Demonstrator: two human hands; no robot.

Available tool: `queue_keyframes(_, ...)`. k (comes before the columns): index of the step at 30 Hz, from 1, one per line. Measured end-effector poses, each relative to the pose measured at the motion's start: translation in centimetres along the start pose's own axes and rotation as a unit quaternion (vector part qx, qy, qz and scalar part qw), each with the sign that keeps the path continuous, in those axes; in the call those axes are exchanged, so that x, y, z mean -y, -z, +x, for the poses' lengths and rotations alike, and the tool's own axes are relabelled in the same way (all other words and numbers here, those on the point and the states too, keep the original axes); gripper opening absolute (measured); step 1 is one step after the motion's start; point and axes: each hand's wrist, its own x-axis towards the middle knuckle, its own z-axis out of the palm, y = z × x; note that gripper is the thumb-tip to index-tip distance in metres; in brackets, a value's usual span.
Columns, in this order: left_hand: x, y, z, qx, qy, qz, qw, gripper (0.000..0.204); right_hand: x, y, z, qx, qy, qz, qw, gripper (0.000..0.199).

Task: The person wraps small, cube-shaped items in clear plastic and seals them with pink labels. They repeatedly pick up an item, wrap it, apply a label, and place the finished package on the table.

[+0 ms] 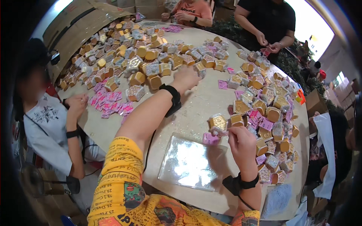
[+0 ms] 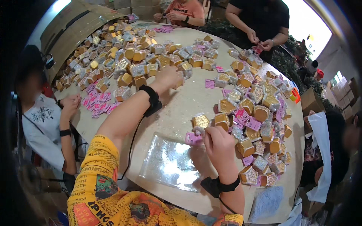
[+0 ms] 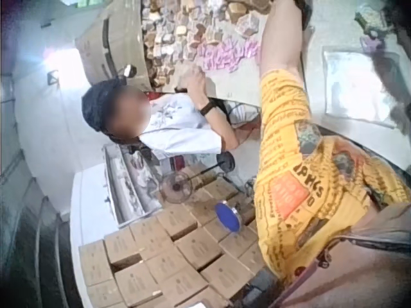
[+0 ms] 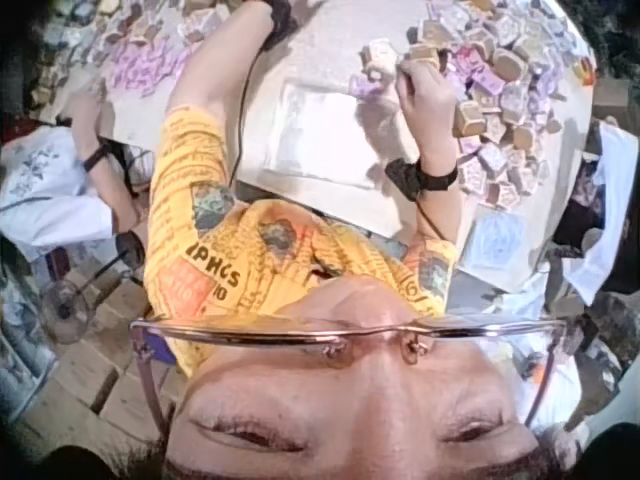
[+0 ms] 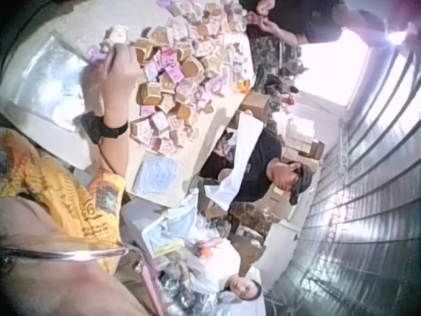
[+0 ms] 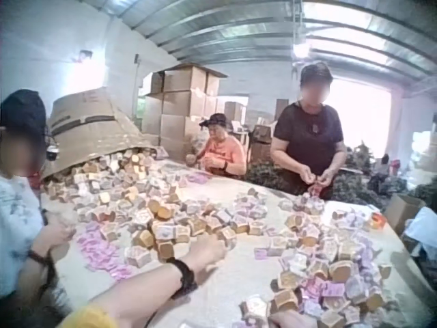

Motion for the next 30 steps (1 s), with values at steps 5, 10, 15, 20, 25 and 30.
queue_keyframes(5,0.1,-4.0,2.8,-0.006,0.042,0.035,0.998,0.052,-0.2,0.0,-1.3,0.025,-0.07,0.058,0.996,0.01)
queue_keyframes(10,0.4,-2.7,2.5,0.073,0.047,0.031,0.996,0.054,0.2,0.2,-1.1,0.023,-0.061,0.07,0.995,0.01)
queue_keyframes(15,2.4,1.2,-1.1,0.014,-0.085,-0.189,0.978,0.064,-0.4,0.3,0.1,0.006,-0.063,0.105,0.992,0.008)
queue_keyframes(20,1.3,4.7,-10.4,0.054,-0.154,-0.409,0.898,0.062,-0.5,-0.5,2.3,-0.018,-0.028,0.11,0.993,0.009)
queue_keyframes(25,0.9,6.0,-17.7,-0.006,-0.219,-0.365,0.905,0.055,1.7,-2.7,3.8,-0.003,0.041,0.098,0.994,0.009)
queue_keyframes(30,2.2,5.5,-19.8,-0.023,-0.233,-0.379,0.895,0.058,4.0,-3.7,3.5,0.017,0.059,0.087,0.994,0.009)
